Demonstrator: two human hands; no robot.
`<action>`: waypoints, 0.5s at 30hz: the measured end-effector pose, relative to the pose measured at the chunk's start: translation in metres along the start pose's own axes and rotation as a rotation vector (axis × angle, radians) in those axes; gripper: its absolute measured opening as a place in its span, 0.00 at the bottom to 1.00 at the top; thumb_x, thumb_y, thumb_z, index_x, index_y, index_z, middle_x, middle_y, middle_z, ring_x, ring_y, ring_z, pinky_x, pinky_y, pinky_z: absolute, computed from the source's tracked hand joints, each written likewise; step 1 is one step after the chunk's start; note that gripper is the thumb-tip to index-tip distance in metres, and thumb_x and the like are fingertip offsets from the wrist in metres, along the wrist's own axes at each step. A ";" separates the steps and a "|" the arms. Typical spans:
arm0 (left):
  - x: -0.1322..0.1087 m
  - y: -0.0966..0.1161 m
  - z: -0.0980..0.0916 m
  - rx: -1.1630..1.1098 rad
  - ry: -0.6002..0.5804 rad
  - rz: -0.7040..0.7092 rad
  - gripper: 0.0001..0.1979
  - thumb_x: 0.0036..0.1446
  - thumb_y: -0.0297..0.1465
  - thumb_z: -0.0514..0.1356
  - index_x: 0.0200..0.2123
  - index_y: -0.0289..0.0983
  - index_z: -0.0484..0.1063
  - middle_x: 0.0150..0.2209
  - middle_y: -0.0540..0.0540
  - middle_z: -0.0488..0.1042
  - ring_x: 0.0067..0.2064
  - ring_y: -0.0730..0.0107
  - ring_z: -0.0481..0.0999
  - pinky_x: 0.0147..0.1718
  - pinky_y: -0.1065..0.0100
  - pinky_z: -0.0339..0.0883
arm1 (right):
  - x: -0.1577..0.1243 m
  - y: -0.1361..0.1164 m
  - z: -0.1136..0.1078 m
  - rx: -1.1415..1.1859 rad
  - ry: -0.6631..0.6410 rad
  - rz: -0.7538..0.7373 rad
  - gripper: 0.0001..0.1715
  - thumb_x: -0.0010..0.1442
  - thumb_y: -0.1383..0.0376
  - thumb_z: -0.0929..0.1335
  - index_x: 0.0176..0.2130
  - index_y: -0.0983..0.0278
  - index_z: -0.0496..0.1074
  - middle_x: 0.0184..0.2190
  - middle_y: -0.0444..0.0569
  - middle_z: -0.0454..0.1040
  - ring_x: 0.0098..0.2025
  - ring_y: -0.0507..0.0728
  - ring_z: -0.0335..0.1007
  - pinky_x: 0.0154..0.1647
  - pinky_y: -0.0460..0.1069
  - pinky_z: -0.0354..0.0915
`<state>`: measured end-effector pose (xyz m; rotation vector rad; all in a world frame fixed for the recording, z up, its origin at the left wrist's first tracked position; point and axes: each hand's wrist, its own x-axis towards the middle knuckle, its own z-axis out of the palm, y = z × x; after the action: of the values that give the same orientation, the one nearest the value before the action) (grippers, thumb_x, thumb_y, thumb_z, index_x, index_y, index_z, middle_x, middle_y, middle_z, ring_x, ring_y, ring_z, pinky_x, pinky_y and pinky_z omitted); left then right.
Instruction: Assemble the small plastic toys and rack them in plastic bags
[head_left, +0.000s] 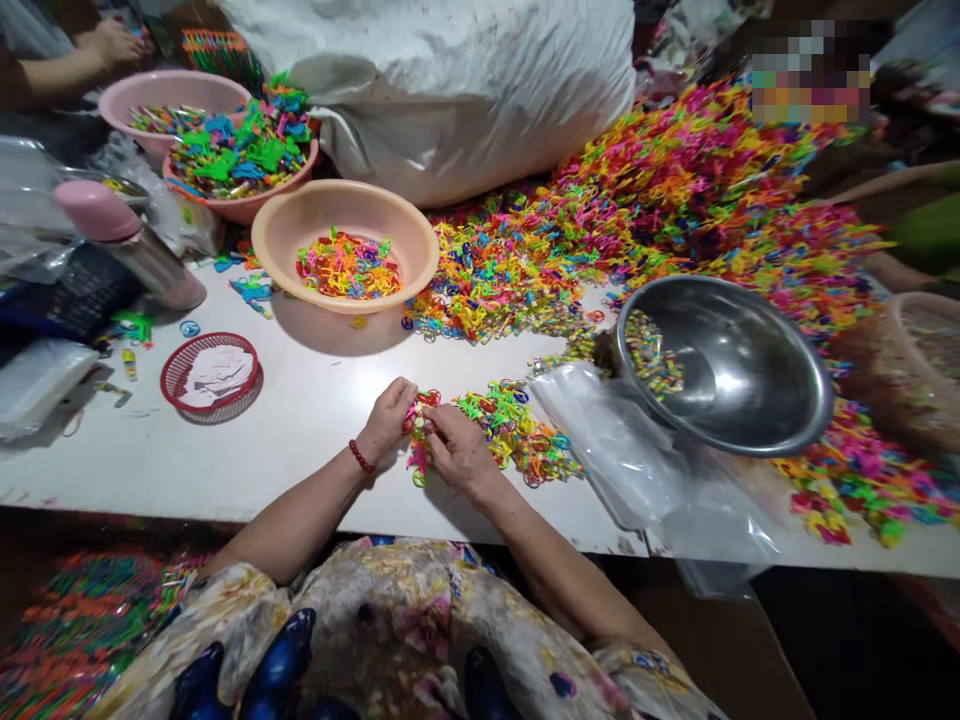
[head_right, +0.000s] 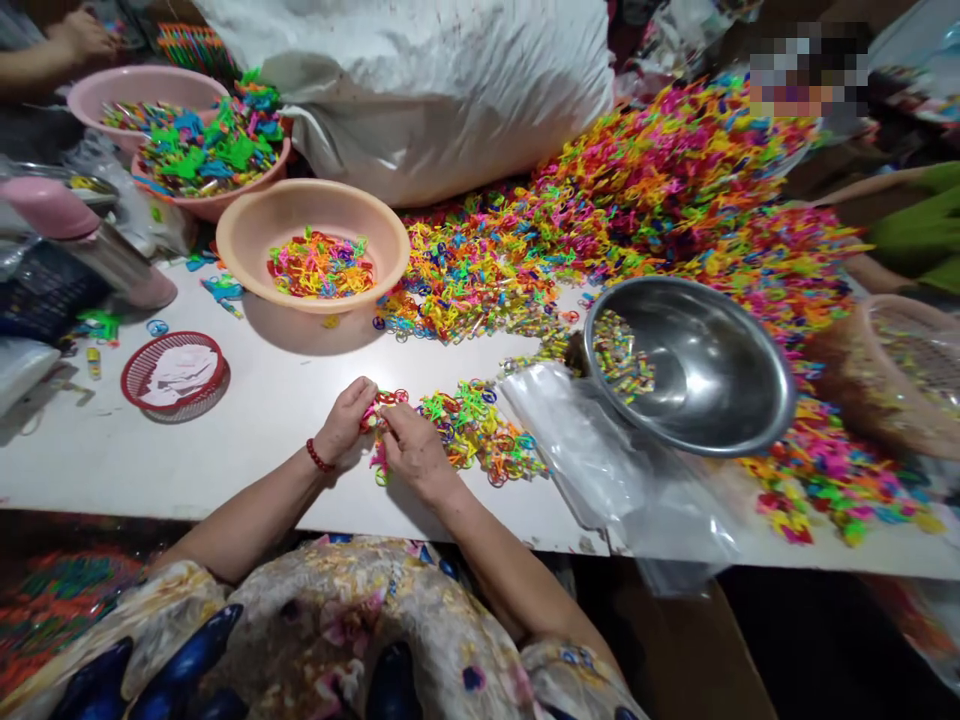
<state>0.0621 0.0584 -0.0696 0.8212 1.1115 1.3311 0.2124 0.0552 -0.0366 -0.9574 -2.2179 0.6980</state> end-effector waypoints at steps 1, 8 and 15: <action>-0.001 0.000 0.002 -0.025 -0.002 -0.007 0.24 0.55 0.50 0.65 0.26 0.38 0.61 0.21 0.56 0.59 0.24 0.77 0.56 0.24 0.72 0.53 | -0.002 -0.001 0.000 -0.016 -0.005 -0.005 0.15 0.61 0.75 0.62 0.43 0.61 0.72 0.34 0.49 0.72 0.38 0.58 0.69 0.40 0.51 0.66; -0.019 0.001 0.029 -0.203 -0.062 -0.089 0.24 0.53 0.47 0.68 0.27 0.37 0.61 0.23 0.56 0.60 0.24 0.79 0.56 0.25 0.74 0.55 | -0.026 -0.009 -0.008 -0.161 0.059 -0.048 0.17 0.60 0.77 0.61 0.44 0.63 0.71 0.34 0.51 0.70 0.37 0.58 0.68 0.38 0.51 0.67; 0.042 0.002 0.023 0.170 0.083 -0.097 0.18 0.60 0.46 0.61 0.30 0.37 0.68 0.26 0.50 0.68 0.25 0.73 0.64 0.24 0.73 0.57 | -0.052 0.031 -0.066 -0.248 0.310 0.122 0.21 0.64 0.71 0.62 0.53 0.62 0.74 0.44 0.56 0.76 0.47 0.64 0.70 0.51 0.61 0.69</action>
<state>0.0788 0.1026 -0.0668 0.8298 1.3277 1.2112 0.3017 0.0479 -0.0301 -1.2413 -2.0117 0.3029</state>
